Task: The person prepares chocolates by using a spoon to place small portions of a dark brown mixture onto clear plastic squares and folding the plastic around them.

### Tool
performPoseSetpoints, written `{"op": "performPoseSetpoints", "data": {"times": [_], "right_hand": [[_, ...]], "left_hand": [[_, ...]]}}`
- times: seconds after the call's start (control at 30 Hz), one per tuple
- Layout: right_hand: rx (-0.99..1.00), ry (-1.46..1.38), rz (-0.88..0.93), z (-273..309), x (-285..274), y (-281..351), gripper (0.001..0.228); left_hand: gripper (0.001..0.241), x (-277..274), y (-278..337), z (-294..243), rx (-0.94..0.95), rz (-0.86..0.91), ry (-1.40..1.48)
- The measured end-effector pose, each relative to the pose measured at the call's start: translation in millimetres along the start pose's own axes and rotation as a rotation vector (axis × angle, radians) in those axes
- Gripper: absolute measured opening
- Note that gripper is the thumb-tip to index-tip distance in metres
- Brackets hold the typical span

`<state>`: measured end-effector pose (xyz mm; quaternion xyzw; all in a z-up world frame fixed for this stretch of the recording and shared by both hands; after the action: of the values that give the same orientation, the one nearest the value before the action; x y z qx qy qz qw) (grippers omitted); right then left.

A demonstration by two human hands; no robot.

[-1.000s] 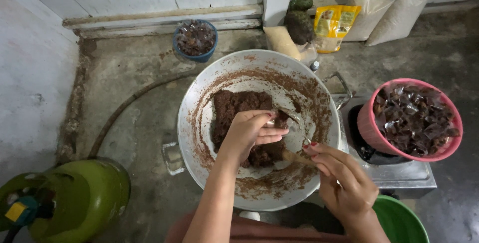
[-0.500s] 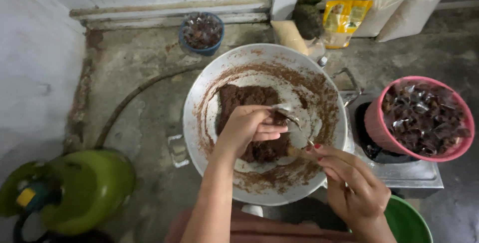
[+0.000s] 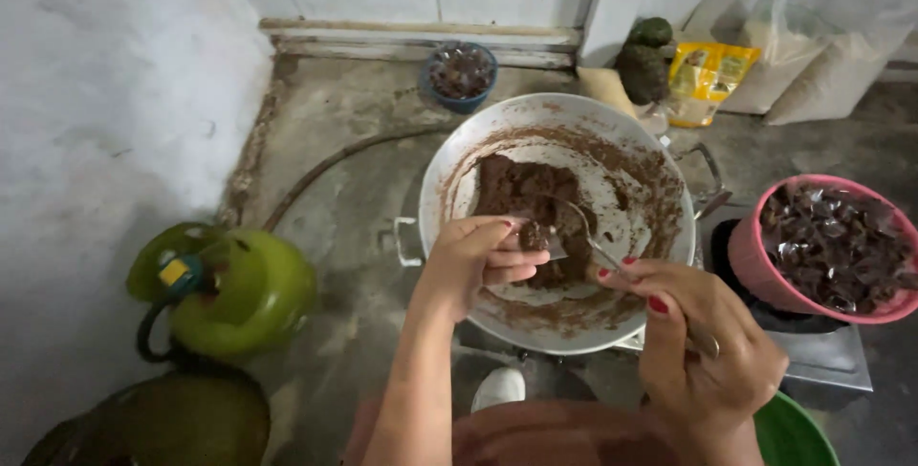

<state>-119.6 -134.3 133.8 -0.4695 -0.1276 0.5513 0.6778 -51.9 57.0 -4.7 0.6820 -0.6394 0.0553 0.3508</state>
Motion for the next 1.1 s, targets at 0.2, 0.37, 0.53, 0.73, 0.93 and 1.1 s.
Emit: {"op": "performPoseSetpoints", "data": {"times": [0.2, 0.37, 0.53, 0.73, 0.93, 1.1], "right_hand": [[-0.037, -0.065, 0.028, 13.1, 3.9, 13.0, 0.021], [-0.131, -0.072, 0.033, 3.3, 24.5, 25.1, 0.025], [-0.156, -0.121, 0.024, -15.6, 39.9, 31.5, 0.016], [-0.235, -0.138, 0.161, -36.9, 48.0, 35.0, 0.013], [-0.195, -0.192, 0.204, -56.8, 58.8, 32.6, 0.01], [-0.285, -0.197, 0.312, -65.4, 73.9, 38.7, 0.014]], "left_hand": [[0.039, -17.8, 20.2, 2.1, 0.039, -0.155, 0.11], [0.04, -22.1, 9.5, -8.4, 0.024, -0.212, 0.07], [0.039, -32.0, -9.9, -14.7, 0.104, -0.151, 0.071], [0.036, -32.6, -15.3, -14.3, 0.056, -0.215, 0.028], [0.04, -42.2, -24.7, -10.4, 0.062, -0.194, 0.066], [0.022, -39.4, -23.9, -18.8, 0.049, -0.236, 0.046]]}}
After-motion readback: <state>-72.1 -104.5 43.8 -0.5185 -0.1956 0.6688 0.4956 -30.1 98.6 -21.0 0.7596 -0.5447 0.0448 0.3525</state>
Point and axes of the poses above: each hand's wrist, its own y-axis away from the middle knuckle, its own x-axis out of the palm, z = x × y, the point moved 5 cm from there along -y, towards the middle knuckle, and after that the axes turned 2 degrees about -z, right-handed, at the moved point
